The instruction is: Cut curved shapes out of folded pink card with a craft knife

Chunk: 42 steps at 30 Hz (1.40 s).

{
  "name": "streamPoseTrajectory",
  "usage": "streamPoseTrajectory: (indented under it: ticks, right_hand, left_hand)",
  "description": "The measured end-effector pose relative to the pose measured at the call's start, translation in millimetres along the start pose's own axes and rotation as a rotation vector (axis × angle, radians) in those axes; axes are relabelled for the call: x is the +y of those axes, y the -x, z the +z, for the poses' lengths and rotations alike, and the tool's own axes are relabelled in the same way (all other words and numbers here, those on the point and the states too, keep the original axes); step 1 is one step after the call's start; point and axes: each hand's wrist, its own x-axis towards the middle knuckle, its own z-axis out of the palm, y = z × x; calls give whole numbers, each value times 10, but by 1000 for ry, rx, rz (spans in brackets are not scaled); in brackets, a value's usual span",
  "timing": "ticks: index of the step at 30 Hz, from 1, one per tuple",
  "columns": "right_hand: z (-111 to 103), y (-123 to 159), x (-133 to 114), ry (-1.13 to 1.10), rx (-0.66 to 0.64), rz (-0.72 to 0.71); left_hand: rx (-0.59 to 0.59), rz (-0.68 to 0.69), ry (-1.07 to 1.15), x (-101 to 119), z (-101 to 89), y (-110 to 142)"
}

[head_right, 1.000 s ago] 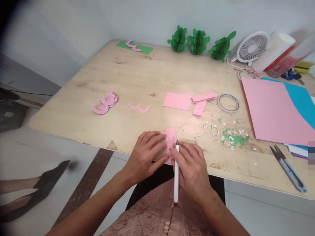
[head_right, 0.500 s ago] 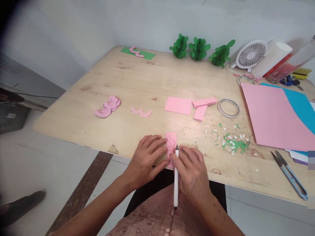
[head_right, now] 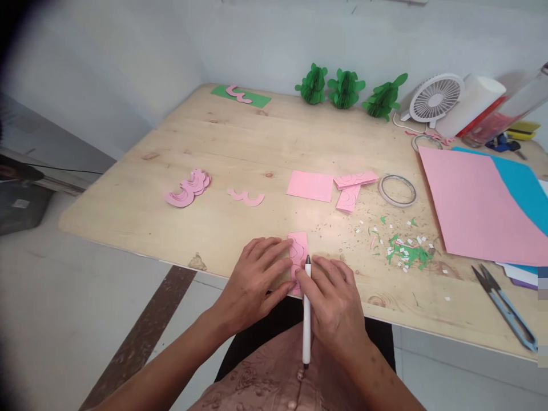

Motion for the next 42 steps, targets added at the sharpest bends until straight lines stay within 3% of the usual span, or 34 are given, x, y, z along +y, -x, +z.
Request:
streamPoseTrajectory:
  ticks: [14,20,26,31,42]
  right_hand:
    - [-29,-13,27,-75,5,61]
    - [-85,-205,23,-305,122,228]
    - [17,-451,18,-605,100,466]
    - [144,-524,58,-566,99,534]
    - [165,-598,79,-553,69,591]
  left_hand:
    - [20,-8,-1,-8,11,6]
    - [4,-25,4,-19,30,22]
    - [18,-25,14,-24,30,18]
    - [28,-25,11,-33,40,27]
    - [39,-27,4,-39,42,21]
